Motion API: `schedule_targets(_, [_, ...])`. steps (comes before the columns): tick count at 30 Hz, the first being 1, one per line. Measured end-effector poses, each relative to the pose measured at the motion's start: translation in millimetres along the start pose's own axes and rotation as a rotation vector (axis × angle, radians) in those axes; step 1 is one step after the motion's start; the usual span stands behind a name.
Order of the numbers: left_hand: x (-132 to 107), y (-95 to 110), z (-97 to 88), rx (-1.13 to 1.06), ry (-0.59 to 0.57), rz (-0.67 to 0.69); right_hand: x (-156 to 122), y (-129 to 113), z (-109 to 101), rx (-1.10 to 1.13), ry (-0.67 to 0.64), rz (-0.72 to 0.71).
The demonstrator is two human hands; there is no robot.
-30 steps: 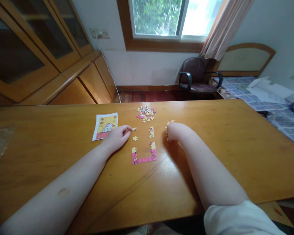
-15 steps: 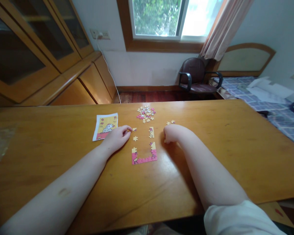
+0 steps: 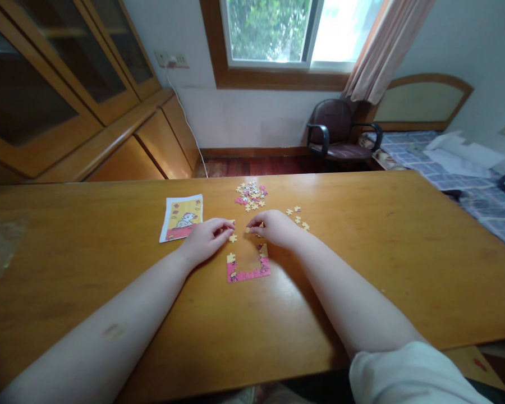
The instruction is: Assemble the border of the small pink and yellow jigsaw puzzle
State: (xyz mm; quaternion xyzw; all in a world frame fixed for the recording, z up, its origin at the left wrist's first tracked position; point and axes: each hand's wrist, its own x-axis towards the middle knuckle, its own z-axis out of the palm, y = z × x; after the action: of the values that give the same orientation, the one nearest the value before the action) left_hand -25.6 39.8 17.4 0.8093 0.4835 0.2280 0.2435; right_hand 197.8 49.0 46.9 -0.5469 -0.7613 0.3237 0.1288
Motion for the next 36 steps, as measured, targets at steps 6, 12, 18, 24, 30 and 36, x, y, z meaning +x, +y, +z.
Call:
schedule_targets(6, [1,0,2.0,0.012,-0.004,-0.009,1,-1,19,-0.012,0.018,-0.063])
schedule_targets(12, [1,-3,2.9,0.029,-0.003,-0.028,4,1,22,-0.252,-0.003,-0.178])
schedule_targets(18, [2,-7,4.1,0.033,0.003,-0.009,4,6,21,-0.262,0.079,-0.204])
schedule_targets(24, [1,-6,1.3,0.060,-0.008,0.032,6,18,6,-0.238,0.220,-0.142])
schedule_targets(30, [-1,3,0.6,0.201,-0.100,0.278,12,51,-25,-0.072,0.539,0.133])
schedule_targets(36, [-2,5,1.6,0.255,-0.111,0.336,15,73,-42,0.049,0.601,0.341])
